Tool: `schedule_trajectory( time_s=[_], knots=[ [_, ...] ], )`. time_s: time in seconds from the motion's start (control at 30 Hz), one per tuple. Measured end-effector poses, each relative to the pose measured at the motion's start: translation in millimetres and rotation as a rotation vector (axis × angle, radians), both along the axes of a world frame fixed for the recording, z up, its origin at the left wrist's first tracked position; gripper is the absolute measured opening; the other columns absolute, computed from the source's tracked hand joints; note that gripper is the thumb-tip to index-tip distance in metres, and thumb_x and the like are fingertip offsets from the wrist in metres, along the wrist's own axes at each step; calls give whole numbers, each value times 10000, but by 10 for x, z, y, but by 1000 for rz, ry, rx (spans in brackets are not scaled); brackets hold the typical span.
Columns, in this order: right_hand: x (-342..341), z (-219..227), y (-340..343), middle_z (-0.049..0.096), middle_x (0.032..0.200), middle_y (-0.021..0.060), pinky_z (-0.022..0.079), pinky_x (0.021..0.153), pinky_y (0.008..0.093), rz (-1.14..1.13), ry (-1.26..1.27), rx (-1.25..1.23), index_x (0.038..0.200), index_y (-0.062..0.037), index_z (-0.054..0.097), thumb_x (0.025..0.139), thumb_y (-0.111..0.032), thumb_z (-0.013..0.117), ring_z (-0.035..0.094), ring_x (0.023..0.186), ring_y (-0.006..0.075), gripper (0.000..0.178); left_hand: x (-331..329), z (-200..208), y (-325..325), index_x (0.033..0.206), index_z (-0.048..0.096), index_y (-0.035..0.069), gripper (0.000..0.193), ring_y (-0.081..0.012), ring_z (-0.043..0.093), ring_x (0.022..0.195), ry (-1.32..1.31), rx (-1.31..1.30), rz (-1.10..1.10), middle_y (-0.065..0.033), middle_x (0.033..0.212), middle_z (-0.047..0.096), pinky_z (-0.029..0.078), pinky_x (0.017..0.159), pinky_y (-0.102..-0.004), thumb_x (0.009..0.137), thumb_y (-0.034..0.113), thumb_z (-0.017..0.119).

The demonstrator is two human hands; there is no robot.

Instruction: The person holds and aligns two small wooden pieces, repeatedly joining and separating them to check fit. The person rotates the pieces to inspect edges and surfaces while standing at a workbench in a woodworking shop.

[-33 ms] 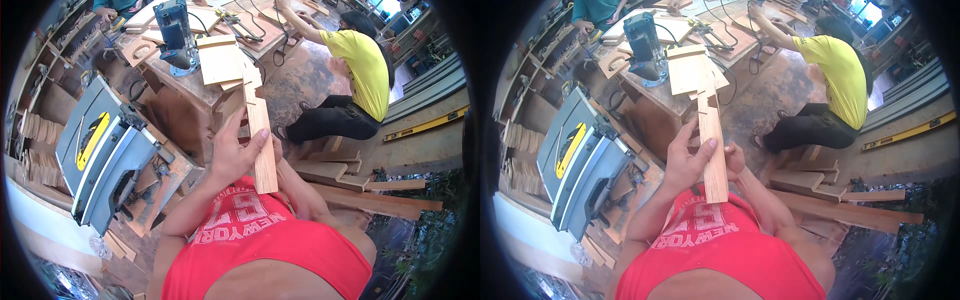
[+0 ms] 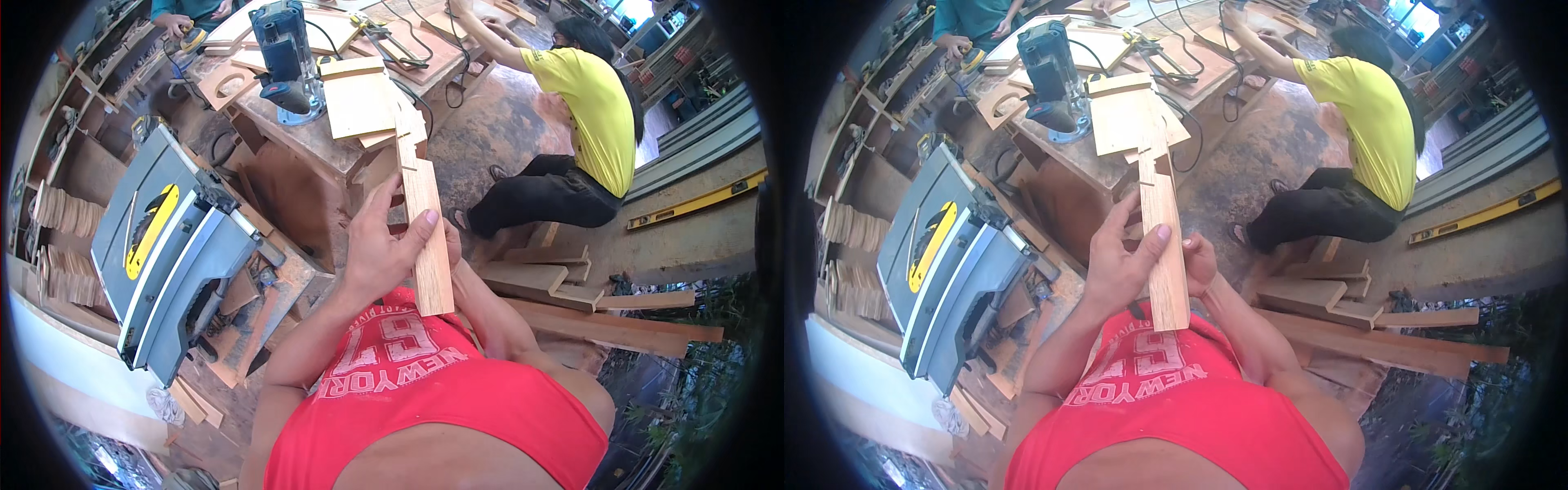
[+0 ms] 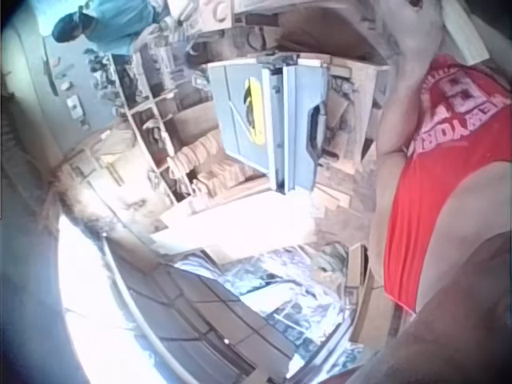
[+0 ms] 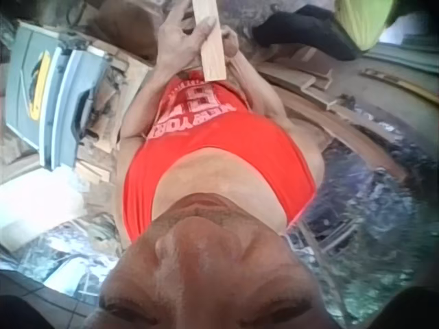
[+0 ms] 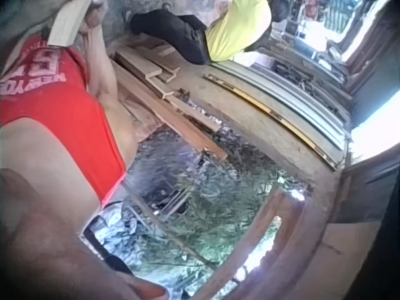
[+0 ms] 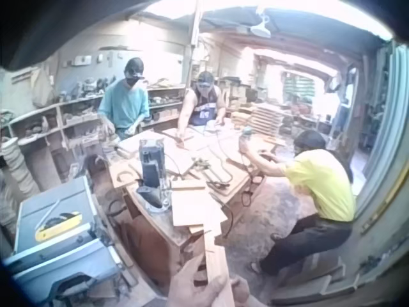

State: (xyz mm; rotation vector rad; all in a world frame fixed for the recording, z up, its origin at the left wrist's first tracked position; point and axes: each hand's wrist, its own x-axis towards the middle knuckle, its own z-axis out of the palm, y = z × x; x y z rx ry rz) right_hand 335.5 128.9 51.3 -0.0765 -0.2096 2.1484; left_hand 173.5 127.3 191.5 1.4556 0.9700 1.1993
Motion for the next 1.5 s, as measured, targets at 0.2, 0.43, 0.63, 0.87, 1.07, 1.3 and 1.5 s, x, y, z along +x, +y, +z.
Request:
schedule_trajectory(
  time_s=[0.2,0.43,0.63,0.87,1.07,1.3,1.5],
  knots=[
    [-73,244,-166,631,1337,245,518,1064,535,165,305,41,1447,33,483,868,-279,578,664,1176,395,664,-35,-107,178,1443,490,-65,672,-309,666,1128,9,-23,-23,-242,1314,590,563,905,-396,975,382,670],
    [-155,364,-197,657,1317,223,561,1004,476,108,307,-17,1422,14,527,941,-373,511,688,1145,344,617,-34,-7,307,1421,510,-47,712,-324,555,1241,-85,-98,-88,-231,1306,571,396,1077,-401,1082,554,339],
    [-126,466,-236,680,1268,223,613,914,452,174,245,-66,1418,12,528,951,-388,508,727,1050,335,616,-22,82,339,1367,548,-35,772,-282,590,1132,-100,-183,-67,-193,1227,583,502,900,-376,1080,626,270],
    [-141,449,-263,704,1216,216,624,885,448,170,192,-73,1401,14,544,951,-413,510,740,995,331,621,-44,16,372,1258,584,-21,748,-219,601,993,-52,-101,-54,-148,1154,595,518,771,-343,1078,632,267],
    [-169,396,-300,720,1177,207,624,867,445,183,170,-115,1371,12,575,934,-433,536,745,945,338,625,-67,23,313,1231,603,-1,731,-196,602,967,-54,-164,-9,-118,1127,601,517,764,-332,1074,637,283],
    [-187,413,-309,716,1182,205,617,872,449,193,198,-101,1360,10,585,931,-440,535,738,971,334,623,-92,-3,319,1330,558,-22,758,-226,592,1095,-82,-205,-36,-142,1242,566,537,815,-348,1072,639,288],
    [-178,392,-333,632,1028,162,633,751,456,145,120,-185,1292,26,596,949,-463,517,659,919,310,602,-150,-129,277,1429,511,7,736,-231,570,1202,-69,-216,-41,-138,1344,534,529,921,-373,1075,620,308]
  ],
)
